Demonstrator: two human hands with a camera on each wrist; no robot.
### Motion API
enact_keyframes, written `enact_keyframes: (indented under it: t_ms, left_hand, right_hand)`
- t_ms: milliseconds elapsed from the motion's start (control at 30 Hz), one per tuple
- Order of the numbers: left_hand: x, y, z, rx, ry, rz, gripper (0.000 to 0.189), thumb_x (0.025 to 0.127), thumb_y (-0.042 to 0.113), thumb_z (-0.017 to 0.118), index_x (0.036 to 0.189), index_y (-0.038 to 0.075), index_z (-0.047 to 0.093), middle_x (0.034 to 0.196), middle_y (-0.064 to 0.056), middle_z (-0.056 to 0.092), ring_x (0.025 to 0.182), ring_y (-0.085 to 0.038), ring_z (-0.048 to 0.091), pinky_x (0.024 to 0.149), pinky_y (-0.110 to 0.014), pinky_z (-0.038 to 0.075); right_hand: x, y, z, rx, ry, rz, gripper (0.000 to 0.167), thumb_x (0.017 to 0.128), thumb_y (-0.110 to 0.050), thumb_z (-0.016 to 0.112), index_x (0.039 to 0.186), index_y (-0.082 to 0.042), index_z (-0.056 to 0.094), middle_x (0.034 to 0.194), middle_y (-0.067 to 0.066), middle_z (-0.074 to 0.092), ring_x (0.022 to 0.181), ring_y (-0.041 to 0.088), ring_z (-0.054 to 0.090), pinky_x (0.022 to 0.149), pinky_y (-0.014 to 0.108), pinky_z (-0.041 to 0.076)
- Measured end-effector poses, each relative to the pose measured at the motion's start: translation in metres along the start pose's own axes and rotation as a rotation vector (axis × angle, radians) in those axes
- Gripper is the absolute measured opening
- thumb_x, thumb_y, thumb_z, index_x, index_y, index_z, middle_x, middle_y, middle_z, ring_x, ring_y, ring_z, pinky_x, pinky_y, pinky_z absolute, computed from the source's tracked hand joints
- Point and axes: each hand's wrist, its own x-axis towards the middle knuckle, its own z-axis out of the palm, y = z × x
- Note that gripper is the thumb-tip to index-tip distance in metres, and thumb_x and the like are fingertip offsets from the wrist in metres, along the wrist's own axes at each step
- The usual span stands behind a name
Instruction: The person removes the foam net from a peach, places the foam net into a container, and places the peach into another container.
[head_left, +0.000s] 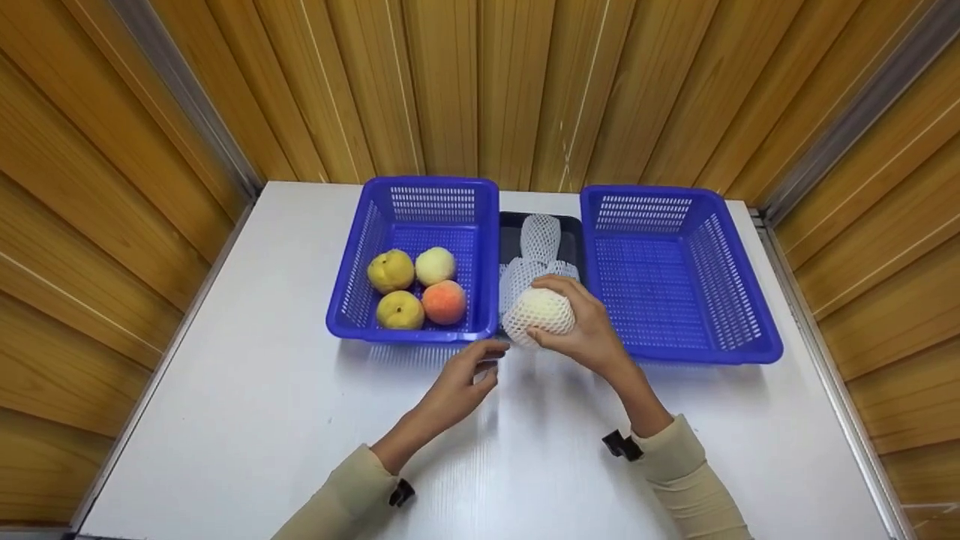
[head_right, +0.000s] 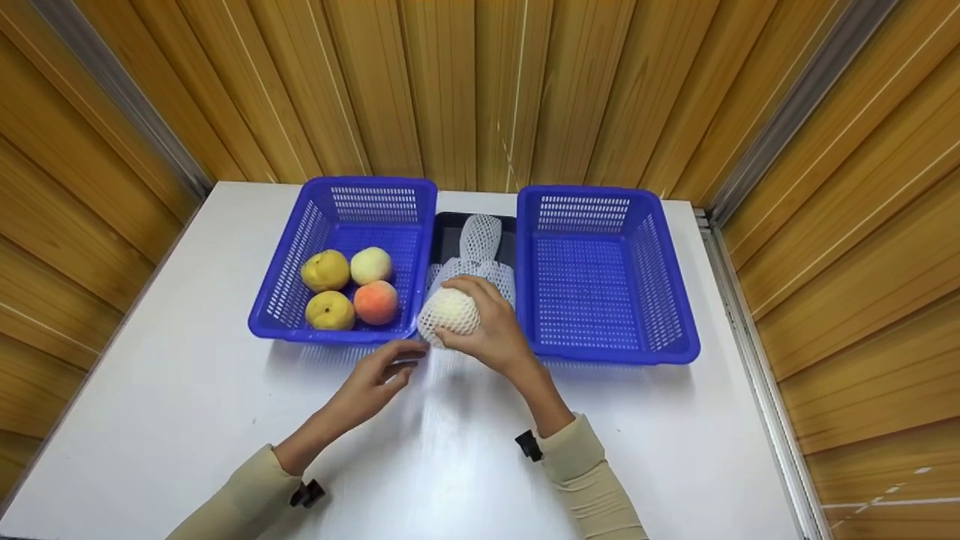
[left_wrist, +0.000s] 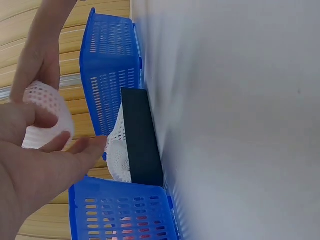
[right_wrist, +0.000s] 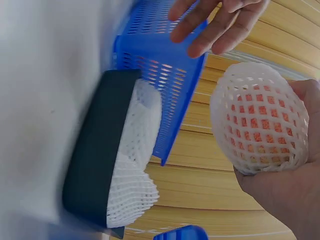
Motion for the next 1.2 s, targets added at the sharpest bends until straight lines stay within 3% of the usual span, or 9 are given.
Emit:
enact_keyframes:
  t_ms: [233,400,567,733,967,1200]
  left_hand:
    - [0.011,0.015,-0.009,-0.087,0.307,0.224,0.027,0.099,-0.008,0.056,0.117,0.003,0.073,0.119,-0.01,0.071,0.114,-0.023,0.066,0.097,-0.03,0.055]
    - [0.021,0.025,-0.013,-0.122,0.401,0.303,0.022,0.096,-0.009,0.06,0.113,-0.005,0.073,0.117,-0.017,0.072,0.115,-0.021,0.067,0.099,-0.032,0.055]
    - [0.031,0.026,-0.014,-0.149,0.46,0.301,0.019,0.094,-0.007,0.065,0.111,-0.008,0.073,0.111,-0.018,0.073,0.105,-0.016,0.07,0.09,-0.029,0.059]
    - [0.039,0.028,-0.014,-0.202,0.453,0.27,0.021,0.094,-0.007,0.064,0.113,-0.009,0.072,0.109,-0.02,0.073,0.095,-0.012,0.07,0.082,-0.026,0.059]
    - [0.04,0.03,-0.016,-0.352,0.346,0.29,0.035,0.088,-0.014,0.068,0.123,-0.013,0.065,0.125,-0.024,0.065,0.117,-0.023,0.065,0.102,-0.039,0.053]
    - [0.042,0.032,-0.011,-0.318,0.304,0.285,0.055,0.078,-0.017,0.074,0.131,-0.011,0.06,0.127,-0.022,0.061,0.12,-0.022,0.061,0.103,-0.039,0.052]
  right_hand:
    - [0.007,-0.015,-0.001,0.256,0.025,0.126,0.066,0.075,-0.003,0.087,0.135,-0.009,0.062,0.134,0.009,0.063,0.112,0.025,0.059,0.088,0.03,0.054]
    - [0.009,-0.021,0.006,0.374,0.014,0.157,0.065,0.078,-0.005,0.084,0.137,-0.011,0.06,0.135,0.008,0.061,0.11,0.026,0.059,0.086,0.03,0.056]
    - [0.013,-0.026,0.01,0.469,0.011,0.157,0.061,0.08,-0.01,0.08,0.137,-0.011,0.059,0.136,0.009,0.06,0.113,0.029,0.058,0.087,0.032,0.057]
    - [0.016,-0.03,0.012,0.528,0.01,0.14,0.062,0.08,-0.01,0.077,0.138,-0.008,0.057,0.139,0.01,0.059,0.119,0.031,0.057,0.092,0.034,0.056]
    - [0.017,-0.029,0.018,0.639,0.004,0.126,0.063,0.08,-0.013,0.073,0.14,-0.005,0.054,0.142,0.015,0.056,0.12,0.032,0.056,0.094,0.034,0.055]
    - [0.015,-0.027,0.023,0.702,0.006,0.16,0.063,0.082,-0.011,0.071,0.142,-0.004,0.051,0.14,0.017,0.054,0.117,0.029,0.056,0.092,0.033,0.055]
